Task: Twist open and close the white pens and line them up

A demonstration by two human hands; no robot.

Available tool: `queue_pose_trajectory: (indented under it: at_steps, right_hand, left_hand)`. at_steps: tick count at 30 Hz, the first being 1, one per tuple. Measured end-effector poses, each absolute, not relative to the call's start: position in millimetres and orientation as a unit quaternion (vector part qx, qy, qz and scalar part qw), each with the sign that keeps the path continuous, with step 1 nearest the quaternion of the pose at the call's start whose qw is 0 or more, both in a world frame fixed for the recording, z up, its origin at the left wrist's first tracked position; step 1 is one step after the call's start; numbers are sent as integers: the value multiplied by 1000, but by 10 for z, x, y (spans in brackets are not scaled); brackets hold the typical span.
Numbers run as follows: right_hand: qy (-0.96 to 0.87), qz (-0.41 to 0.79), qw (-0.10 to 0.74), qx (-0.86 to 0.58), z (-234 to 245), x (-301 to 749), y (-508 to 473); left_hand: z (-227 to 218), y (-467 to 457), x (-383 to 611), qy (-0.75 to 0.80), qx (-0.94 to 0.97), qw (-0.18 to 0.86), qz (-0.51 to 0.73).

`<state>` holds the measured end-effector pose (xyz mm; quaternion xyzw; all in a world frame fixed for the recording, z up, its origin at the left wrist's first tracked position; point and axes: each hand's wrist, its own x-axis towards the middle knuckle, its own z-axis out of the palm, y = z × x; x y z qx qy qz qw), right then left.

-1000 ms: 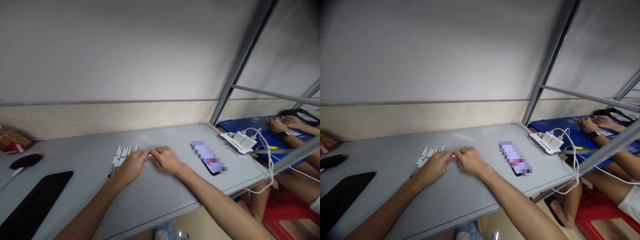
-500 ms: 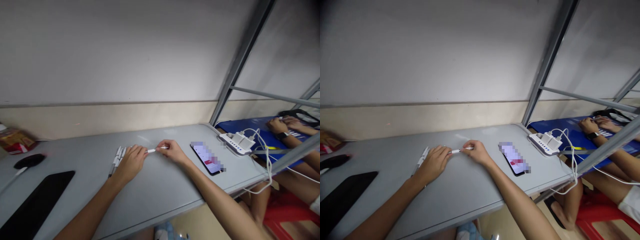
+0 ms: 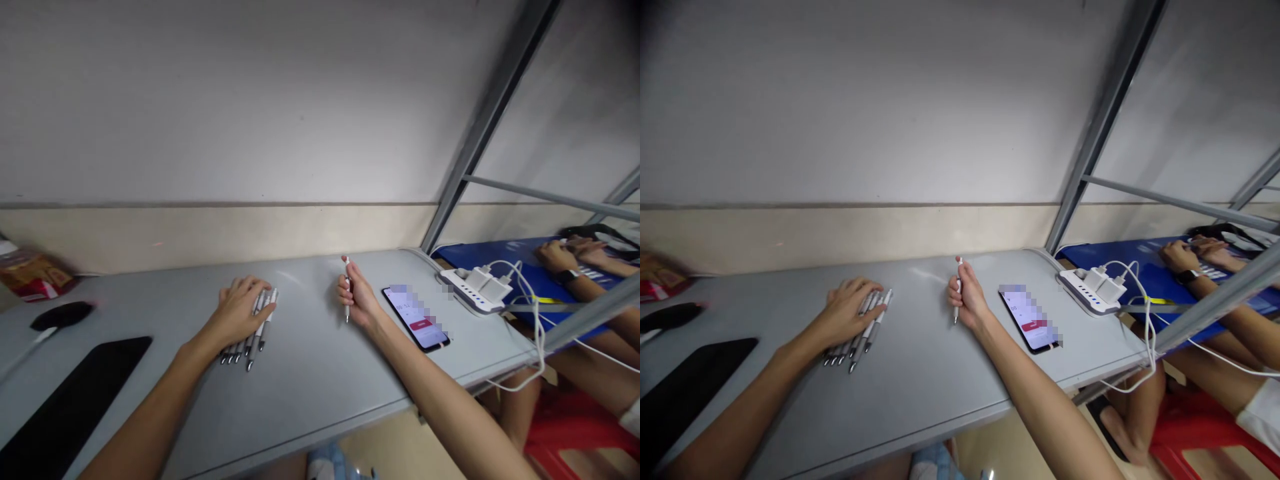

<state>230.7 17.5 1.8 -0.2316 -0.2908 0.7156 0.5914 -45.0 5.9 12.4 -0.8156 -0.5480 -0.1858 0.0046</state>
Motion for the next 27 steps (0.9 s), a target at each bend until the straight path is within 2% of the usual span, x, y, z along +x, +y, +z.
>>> queue_pose_trajectory:
  at_steps: [6, 27]
  right_hand:
    - [-317, 724, 576, -209, 28, 2328, 158]
    - [-333, 709, 578, -227, 15, 2350, 215]
  left_hand:
    - [113, 146, -786, -503, -854, -89, -97]
    - [66, 187, -787, -513, -846, -68, -124]
